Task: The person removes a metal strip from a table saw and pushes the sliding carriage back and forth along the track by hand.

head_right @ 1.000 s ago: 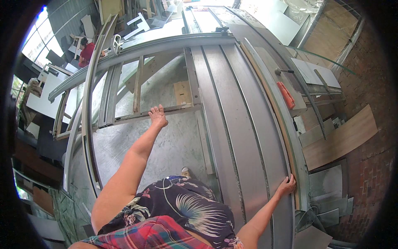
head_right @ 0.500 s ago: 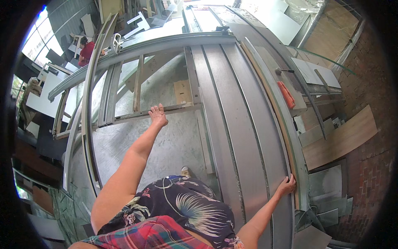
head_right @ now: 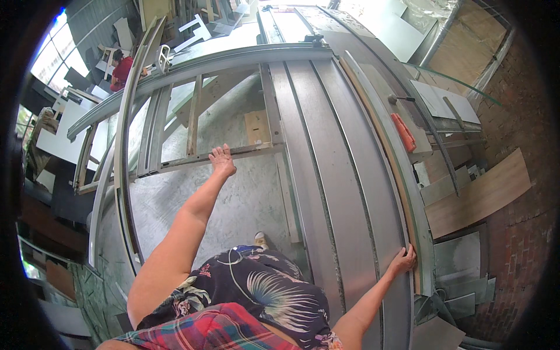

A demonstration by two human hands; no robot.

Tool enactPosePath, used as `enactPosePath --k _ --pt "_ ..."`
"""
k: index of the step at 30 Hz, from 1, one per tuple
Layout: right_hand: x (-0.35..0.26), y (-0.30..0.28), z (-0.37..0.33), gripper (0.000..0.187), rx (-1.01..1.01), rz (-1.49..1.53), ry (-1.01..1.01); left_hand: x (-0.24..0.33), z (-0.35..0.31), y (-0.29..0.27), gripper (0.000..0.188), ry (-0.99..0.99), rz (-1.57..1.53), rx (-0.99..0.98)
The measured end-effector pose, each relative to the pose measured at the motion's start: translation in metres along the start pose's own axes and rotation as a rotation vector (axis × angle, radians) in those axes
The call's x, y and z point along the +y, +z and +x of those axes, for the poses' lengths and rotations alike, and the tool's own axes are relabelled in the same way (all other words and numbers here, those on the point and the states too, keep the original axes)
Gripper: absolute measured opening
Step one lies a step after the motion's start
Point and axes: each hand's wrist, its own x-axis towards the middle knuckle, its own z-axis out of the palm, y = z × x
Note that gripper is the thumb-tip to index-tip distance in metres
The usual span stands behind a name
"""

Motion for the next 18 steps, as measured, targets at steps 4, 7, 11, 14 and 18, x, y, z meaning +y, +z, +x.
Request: enactPosePath --k 4,7,11,14,18 --pt "-0.001 -0.002 -0.001 0.028 -0.001 -0.018 0.012 0.004 -0.007 -0.009 0.085 0.032 -0.031 0.020" --pt "-0.003 -0.004 -0.002 0.028 -0.002 -0.031 0.021 0.004 -0.009 -0.013 0.086 0.028 -0.028 -0.004" --pt "-0.012 -0.009 -0.002 0.029 0.007 -0.023 0.011 0.002 -0.010 -0.014 0.086 0.027 -0.030 0.001" --pt "-0.005 -0.005 -0.001 0.029 0.031 -0.039 -0.009 0.003 -0.010 -0.016 0.086 0.028 -0.029 -0.013" --pt "-0.002 0.000 0.001 0.029 0.027 -0.022 -0.010 0.001 -0.009 -0.013 0.087 0.023 -0.030 -0.008"
